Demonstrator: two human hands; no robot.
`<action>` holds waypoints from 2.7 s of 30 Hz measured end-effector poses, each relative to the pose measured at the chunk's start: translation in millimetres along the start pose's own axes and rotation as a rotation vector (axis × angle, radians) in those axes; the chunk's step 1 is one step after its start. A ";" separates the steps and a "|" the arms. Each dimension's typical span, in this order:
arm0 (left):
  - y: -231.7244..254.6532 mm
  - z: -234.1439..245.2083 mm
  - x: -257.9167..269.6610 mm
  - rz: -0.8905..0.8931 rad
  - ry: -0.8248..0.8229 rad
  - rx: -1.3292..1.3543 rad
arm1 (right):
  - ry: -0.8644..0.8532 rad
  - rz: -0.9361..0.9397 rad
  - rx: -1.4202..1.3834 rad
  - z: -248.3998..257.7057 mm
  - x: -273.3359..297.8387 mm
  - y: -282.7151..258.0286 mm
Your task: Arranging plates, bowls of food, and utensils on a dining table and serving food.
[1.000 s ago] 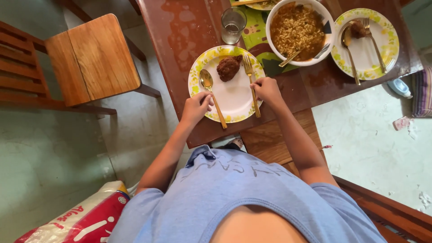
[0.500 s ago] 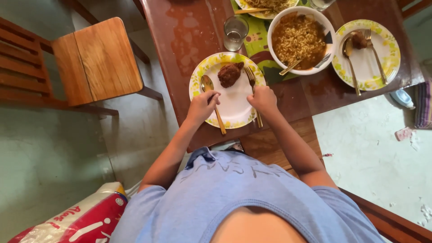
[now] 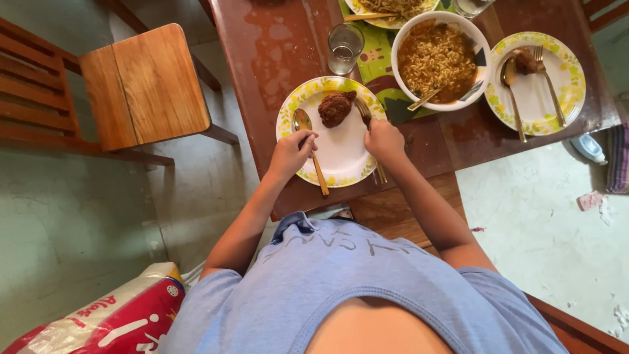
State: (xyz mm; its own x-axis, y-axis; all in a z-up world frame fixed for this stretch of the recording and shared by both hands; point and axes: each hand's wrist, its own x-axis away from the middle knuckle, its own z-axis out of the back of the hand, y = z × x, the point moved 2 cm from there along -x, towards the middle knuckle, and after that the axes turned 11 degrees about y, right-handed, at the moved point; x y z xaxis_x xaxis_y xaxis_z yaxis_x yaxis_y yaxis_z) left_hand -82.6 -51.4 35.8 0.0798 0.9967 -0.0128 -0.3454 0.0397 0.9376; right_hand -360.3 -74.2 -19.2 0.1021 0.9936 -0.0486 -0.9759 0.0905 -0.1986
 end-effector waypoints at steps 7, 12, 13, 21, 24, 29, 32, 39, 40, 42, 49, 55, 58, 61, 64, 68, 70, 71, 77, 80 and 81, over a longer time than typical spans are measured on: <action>0.6 4.5 -0.2 0.020 0.009 -0.005 | 0.079 0.083 0.075 -11.2 4.4 4.2; -0.8 4.3 -1.0 0.010 0.004 -0.014 | 0.113 0.154 0.147 -19.3 5.3 3.2; -0.8 4.2 -1.9 0.010 0.004 -0.014 | 0.114 0.154 0.147 -16.7 6.0 1.3; -24.0 -2.8 -18.4 -0.170 0.048 -0.243 | 0.179 0.206 0.111 -19.3 0.1 3.0; -24.8 0.4 -18.9 -0.307 0.106 -0.387 | 0.186 0.181 0.126 -26.2 -2.3 11.2; -28.1 5.2 -19.2 -0.448 0.181 -0.418 | 0.186 0.172 -0.024 31.0 9.5 5.5; -24.4 12.0 -17.7 -0.521 0.218 -0.454 | 0.241 0.199 -0.121 55.1 14.3 7.6; -35.5 19.6 -27.3 -0.617 0.237 -0.585 | 0.338 0.231 -0.185 116.0 41.6 8.4; -33.2 20.7 -27.8 -0.618 0.234 -0.584 | 0.338 0.227 -0.184 120.2 43.5 13.2; -28.6 23.2 -29.0 -0.618 0.284 -0.625 | 0.332 0.266 -0.195 128.7 48.1 22.4; -34.6 16.1 -30.7 -0.585 0.304 -0.573 | 0.293 0.129 -0.391 123.8 53.6 60.1; -41.0 -1.2 -30.2 -0.586 0.307 -0.554 | 0.257 -0.009 -0.572 116.3 54.0 79.8; -33.3 -10.9 -27.9 -0.601 0.316 -0.550 | 0.289 0.022 -0.596 119.1 53.5 79.4; -32.4 -18.1 -25.2 -0.596 0.327 -0.559 | 0.345 0.061 -0.634 132.7 49.0 63.2; -22.5 -23.0 -20.3 -0.584 0.294 -0.539 | 0.397 0.184 -0.585 115.0 25.9 65.1; 8.3 -25.8 -7.4 -0.553 0.135 -0.445 | 0.387 0.213 -0.391 64.2 -6.8 91.7; 12.3 -24.6 -9.4 -0.540 0.132 -0.448 | 0.463 0.237 -0.394 70.5 -16.1 93.0; 13.5 -23.9 -8.6 -0.548 0.134 -0.436 | 0.473 0.268 -0.406 78.0 -14.4 94.3; 10.0 -19.4 -8.9 -0.574 0.154 -0.444 | 0.807 0.207 -0.467 159.0 -6.8 130.7; 8.8 -21.1 -7.0 -0.557 0.142 -0.460 | 0.829 0.085 -0.585 140.9 -33.3 192.3; 10.1 -22.5 -5.8 -0.563 0.127 -0.453 | 0.739 -0.037 -0.688 127.6 -43.2 218.3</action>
State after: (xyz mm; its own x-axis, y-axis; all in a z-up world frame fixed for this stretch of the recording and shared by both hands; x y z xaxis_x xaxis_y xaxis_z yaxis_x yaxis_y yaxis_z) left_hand -107.7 -55.2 37.5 0.2600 0.8161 -0.5161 -0.6386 0.5462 0.5421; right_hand -602.4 -88.8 64.4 0.4520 0.6788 -0.5787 -0.6699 -0.1700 -0.7227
